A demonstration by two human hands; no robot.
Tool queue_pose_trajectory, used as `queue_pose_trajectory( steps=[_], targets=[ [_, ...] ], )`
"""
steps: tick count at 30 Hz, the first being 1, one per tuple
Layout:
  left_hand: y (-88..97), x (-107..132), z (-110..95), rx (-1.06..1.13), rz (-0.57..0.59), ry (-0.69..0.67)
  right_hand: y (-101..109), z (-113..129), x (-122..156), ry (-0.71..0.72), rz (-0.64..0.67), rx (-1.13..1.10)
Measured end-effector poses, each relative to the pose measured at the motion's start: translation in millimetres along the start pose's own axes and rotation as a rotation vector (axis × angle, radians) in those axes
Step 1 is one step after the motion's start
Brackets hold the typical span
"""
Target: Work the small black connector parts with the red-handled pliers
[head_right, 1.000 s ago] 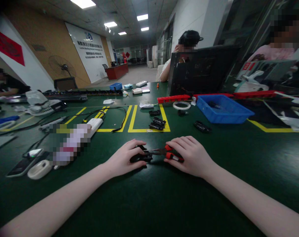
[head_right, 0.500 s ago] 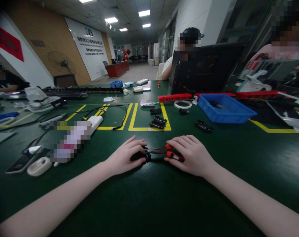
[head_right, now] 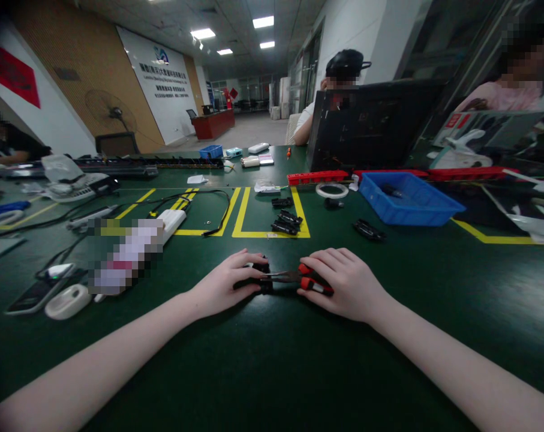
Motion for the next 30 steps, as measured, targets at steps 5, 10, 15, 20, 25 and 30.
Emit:
queue_pose_trajectory(
  steps=[5, 10, 15, 20, 25, 30],
  targets=[
    [3.0, -1.9, -0.5, 0.087, -0.009, 0.017, -1.0, 0.5, -0.2, 0.019, 0.024, -0.004],
    [2.6, -1.3, 1.1, 0.158, 0.020, 0.061, -2.0, 1.0, 0.4, 0.014, 0.043, -0.011],
    [2.5, -1.8, 0.3, 0.158, 0.031, 0.062, -1.9, 1.4, -0.4, 0.005, 0.053, -0.017],
    [3.9, -3.6, -3.6, 0.103, 0.053, 0.063, -2.1, 1.9, -3.0, -0.024, 0.120, -0.069],
    [4.3, -3.7, -3.6, 0.060, 0.046, 0.078, -2.3, 2.4, -1.8, -0.019, 0.100, -0.062],
    [3.2, -2.4, -0.3, 0.064, 0.050, 0.083, -1.0, 4.8, 0.0, 0.043, 0.036, 0.011]
  ],
)
Point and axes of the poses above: each hand's wrist, its own x-axis away from the middle knuckle, its own y-axis out of the back of the hand, z = x × y, the point moved 3 cm from there along -x, towards the middle knuckle, and after that the axes turned 10 degrees about -y, right-handed, at the moved point
